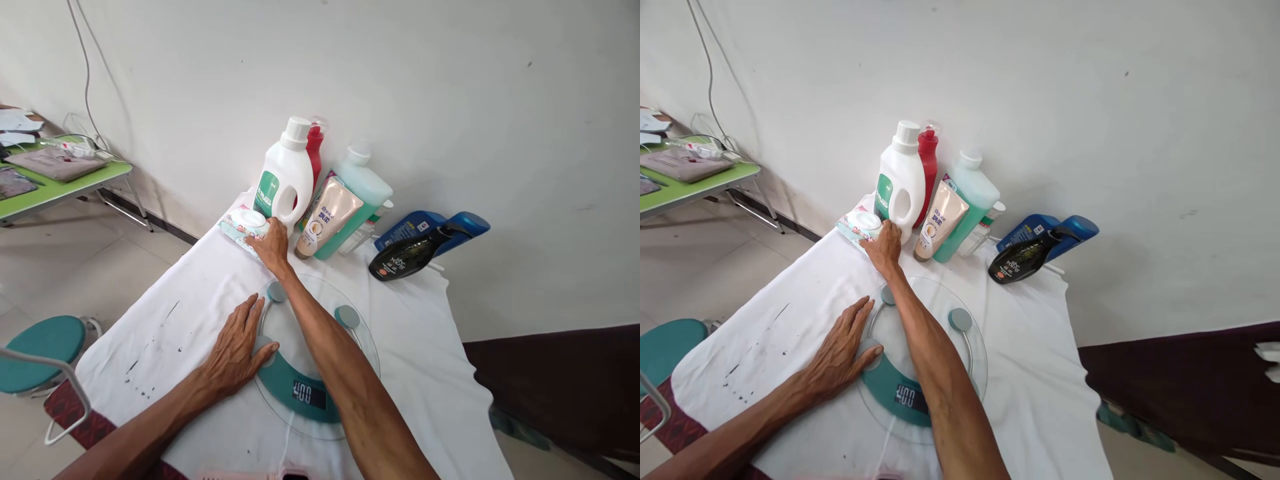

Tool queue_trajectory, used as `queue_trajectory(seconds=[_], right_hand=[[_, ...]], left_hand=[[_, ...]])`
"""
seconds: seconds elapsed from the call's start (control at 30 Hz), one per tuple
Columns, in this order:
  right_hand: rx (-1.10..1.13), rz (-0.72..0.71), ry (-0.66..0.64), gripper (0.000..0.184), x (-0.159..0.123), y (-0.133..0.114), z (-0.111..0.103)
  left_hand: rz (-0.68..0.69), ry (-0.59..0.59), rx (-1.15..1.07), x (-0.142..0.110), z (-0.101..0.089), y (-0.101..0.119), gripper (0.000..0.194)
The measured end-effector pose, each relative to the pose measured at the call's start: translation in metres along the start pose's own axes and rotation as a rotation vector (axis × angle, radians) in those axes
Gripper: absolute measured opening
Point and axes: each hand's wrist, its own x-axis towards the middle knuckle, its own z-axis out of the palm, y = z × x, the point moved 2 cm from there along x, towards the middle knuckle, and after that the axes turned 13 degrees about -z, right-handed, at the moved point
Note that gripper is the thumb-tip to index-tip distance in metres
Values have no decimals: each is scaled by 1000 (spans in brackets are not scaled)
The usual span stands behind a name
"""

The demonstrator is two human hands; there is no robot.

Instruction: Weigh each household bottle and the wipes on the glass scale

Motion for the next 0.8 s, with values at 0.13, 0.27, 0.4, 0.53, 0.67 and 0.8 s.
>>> queue_trajectory(seconds=[0.13, 0.27, 0.4, 0.53, 0.67, 0.8], right_hand=[[51, -67, 120, 58, -24, 3, -35], [103, -96, 281, 60, -94, 14, -98], [52, 29, 290, 65, -178, 27, -152], [-10, 93, 269, 64, -233, 40, -161], [-5, 50, 267, 62, -250, 50, -148], [33, 9, 250, 72, -255, 55, -145]], left_hand=[[16, -2, -8, 2, -4, 0, 76], [31, -38, -28, 5, -12, 4, 72], [4, -66, -102, 8, -21, 7, 64], [-61, -76, -157, 12, -26, 8, 58], [-49, -65, -153, 14, -27, 10, 57], [-144, -163, -145, 15, -38, 17, 64]])
